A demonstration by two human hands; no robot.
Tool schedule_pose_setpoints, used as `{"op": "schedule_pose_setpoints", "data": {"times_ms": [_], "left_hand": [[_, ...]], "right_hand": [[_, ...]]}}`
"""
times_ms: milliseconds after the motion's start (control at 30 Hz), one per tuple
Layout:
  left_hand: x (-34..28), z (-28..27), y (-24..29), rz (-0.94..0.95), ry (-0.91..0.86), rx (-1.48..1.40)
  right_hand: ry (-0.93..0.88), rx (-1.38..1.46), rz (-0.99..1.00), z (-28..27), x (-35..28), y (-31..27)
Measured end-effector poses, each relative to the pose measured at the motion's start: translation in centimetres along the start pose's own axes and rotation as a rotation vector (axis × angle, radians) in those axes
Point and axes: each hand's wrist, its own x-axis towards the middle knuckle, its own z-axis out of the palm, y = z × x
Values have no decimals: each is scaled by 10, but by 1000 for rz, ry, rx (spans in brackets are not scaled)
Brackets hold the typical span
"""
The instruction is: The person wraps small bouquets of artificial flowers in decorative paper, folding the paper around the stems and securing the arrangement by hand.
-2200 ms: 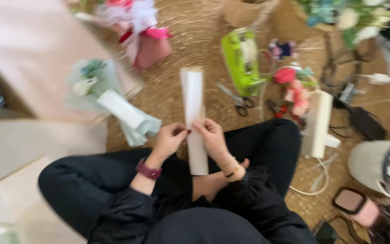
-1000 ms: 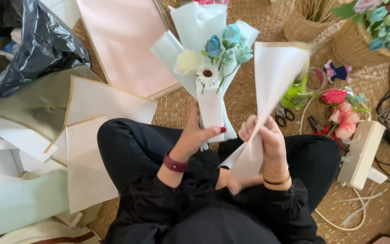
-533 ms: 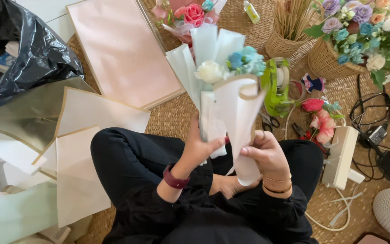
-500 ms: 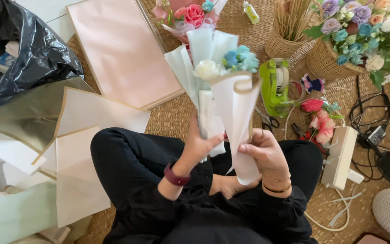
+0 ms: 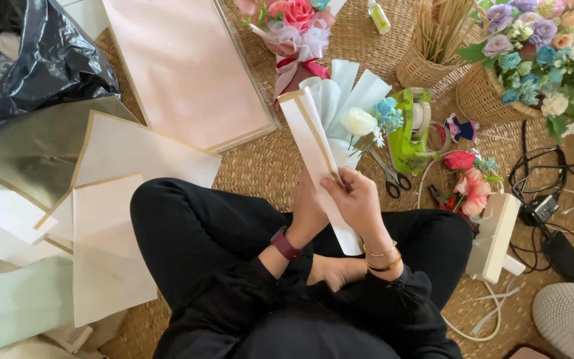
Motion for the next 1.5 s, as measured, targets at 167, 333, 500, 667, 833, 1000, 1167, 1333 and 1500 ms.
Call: {"op": "schedule_pose_setpoints", "data": {"times_ms": [167,333,500,667,833,1000,1167,1333,1500], "left_hand": [[8,2,-18,32,115,148],[13,14,-43,251,419,292],[14,20,-49,279,509,254],[11,26,-56,245,530,242],[-5,9,-33,275,221,86],[6,-50,7,232,-337,-659],[14,-44,-18,257,-310,-825],[11,-60,-7,115,-298,-849],[12,-54,-28,78,-314,-875]], "right_hand": [[35,-24,36,15,9,-24],[60,24,123,23,13,-13],[184,-56,42,32,3,-31],[233,-102,-64,28,-7,-31],[99,301,112,23,-2,-55],[38,355,224,-16,-8,-101],[-83,470,373,-18,-22,-84],[-19,593,295,7,-23,-72],[-90,522,90,16,-19,-94]]}}
